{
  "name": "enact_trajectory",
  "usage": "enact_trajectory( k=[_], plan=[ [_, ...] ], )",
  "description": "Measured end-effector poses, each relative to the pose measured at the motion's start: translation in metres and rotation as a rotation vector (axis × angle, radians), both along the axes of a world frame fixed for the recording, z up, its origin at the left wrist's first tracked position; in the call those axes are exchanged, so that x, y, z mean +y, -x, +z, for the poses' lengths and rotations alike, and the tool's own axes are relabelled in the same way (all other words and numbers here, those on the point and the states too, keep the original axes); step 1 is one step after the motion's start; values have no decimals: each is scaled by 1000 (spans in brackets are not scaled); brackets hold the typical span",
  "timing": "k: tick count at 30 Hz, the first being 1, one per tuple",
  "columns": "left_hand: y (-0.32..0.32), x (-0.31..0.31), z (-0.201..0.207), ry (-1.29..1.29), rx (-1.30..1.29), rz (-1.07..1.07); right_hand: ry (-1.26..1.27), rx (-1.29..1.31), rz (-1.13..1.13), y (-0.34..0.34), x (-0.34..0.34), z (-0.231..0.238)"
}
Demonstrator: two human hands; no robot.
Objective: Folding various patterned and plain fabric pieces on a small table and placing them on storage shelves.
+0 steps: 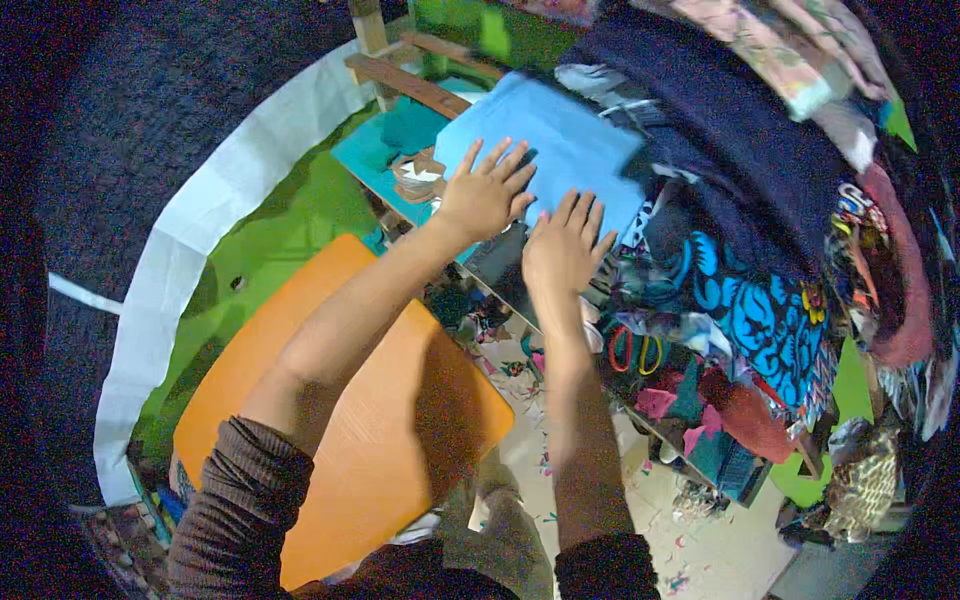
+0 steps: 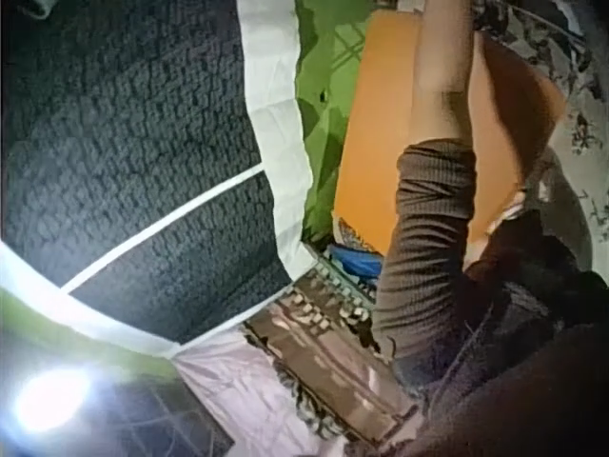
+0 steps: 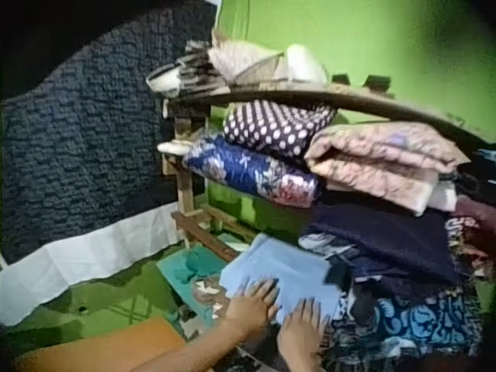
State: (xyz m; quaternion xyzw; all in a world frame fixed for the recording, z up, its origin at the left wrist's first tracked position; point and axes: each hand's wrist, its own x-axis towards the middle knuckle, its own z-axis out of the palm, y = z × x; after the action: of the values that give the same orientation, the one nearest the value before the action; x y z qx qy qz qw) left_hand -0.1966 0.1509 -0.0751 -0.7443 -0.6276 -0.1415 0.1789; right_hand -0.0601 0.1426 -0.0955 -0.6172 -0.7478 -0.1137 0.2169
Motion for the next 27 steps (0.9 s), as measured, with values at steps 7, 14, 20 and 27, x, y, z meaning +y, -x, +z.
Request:
enact_trajectory(
  k=[7, 14, 20, 27],
  plan=[
    [-54, -100, 29, 254, 178, 106, 123, -28, 184, -36, -90, 2],
    [-91, -263, 6, 430, 99, 492, 1011, -47, 778, -80, -218, 43],
    [-148, -423, -23, 442, -224, 744, 1036, -199, 1165, -91, -305, 36],
    [-169, -595, -32, 166, -158, 1201, 673, -437, 1143, -56, -448, 23]
  ],
)
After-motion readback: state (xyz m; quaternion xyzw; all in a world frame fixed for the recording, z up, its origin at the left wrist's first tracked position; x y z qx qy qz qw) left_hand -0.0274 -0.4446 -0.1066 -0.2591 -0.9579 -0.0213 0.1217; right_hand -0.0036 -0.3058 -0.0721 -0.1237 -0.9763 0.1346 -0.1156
